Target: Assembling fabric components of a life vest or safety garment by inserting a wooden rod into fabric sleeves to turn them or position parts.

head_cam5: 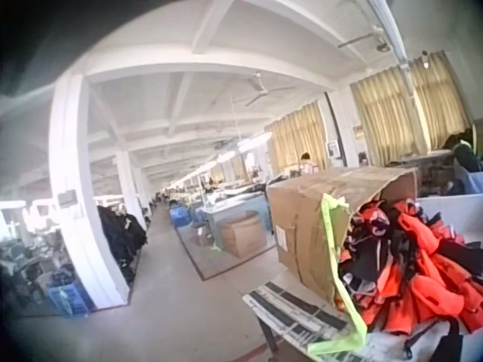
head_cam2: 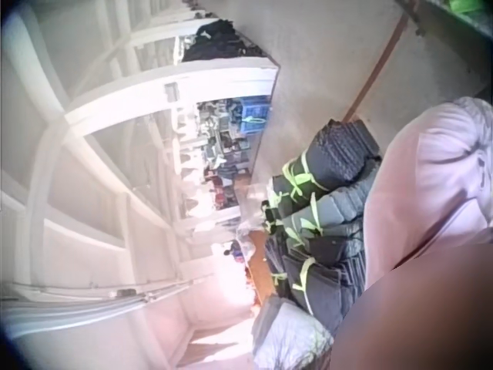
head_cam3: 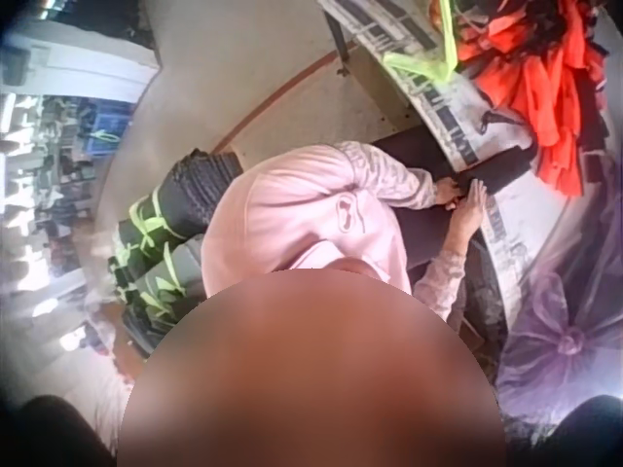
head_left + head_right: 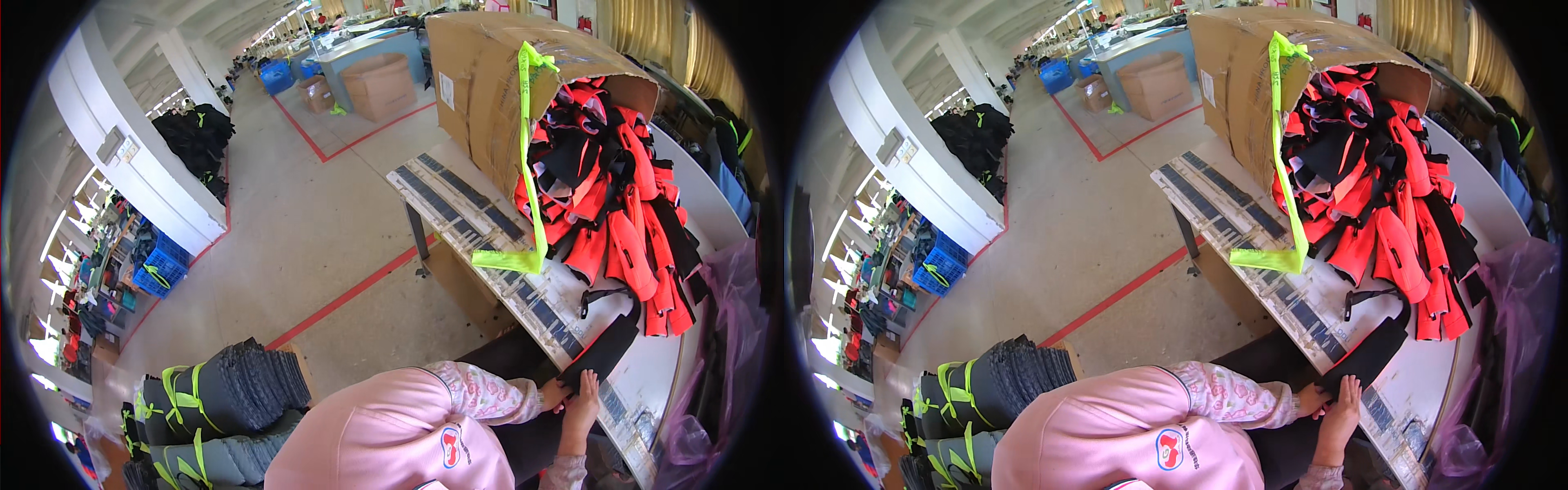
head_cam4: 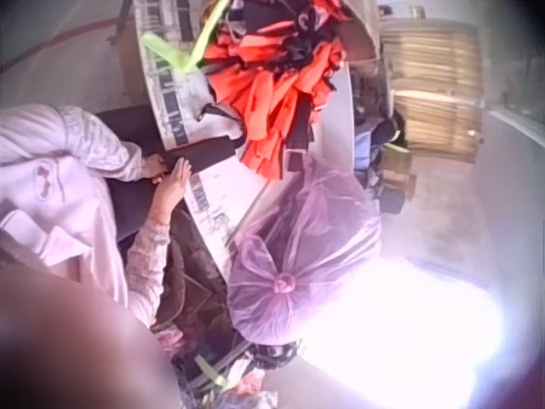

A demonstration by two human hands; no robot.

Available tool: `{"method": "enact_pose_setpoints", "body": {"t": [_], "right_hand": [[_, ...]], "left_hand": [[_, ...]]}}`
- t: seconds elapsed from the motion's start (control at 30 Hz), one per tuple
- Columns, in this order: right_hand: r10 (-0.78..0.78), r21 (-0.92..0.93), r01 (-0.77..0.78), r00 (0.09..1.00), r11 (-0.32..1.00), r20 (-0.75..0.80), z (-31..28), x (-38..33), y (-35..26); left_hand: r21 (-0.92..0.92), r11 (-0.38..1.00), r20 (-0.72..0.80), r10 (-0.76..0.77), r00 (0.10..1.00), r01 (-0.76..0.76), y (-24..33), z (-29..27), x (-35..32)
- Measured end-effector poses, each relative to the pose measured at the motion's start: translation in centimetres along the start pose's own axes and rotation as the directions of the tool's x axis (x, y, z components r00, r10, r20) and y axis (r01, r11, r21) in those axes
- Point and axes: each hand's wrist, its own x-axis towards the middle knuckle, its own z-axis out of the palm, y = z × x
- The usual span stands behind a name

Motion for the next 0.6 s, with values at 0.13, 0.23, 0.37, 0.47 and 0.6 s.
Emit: {"method": "enact_pose_setpoints", "body": {"t": [0.13,0.23,0.37,0.47,0.6], "right_hand": [[-0.078,-0.114,0.075,0.997,0.991,-0.025,1.6,-0.8,1.3],[-0.101,-0.108,0.104,0.994,0.989,0.030,0.4,-1.1,-0.1],[-0.125,-0.136,0.144,0.983,0.980,0.138,-0.7,-2.3,-1.3],[-0.120,-0.181,0.148,0.980,0.972,0.159,-1.4,-3.2,-1.3],[-0.153,-0.124,0.165,0.983,0.978,0.101,-1.5,-1.6,-2.8]], "left_hand": [[-0.057,0.998,-0.180,-0.009,0.984,-0.001,2.3,1.6,-1.6],[-0.042,0.992,0.107,-0.116,0.988,0.121,2.6,-0.6,-1.5],[-0.216,0.929,0.362,-0.209,0.909,0.300,2.8,-3.7,-2.9],[-0.088,0.905,0.535,-0.309,0.786,0.416,6.4,-5.4,-2.8],[0.183,0.842,0.361,-0.538,0.761,0.508,10.1,-4.6,-2.2]]}}
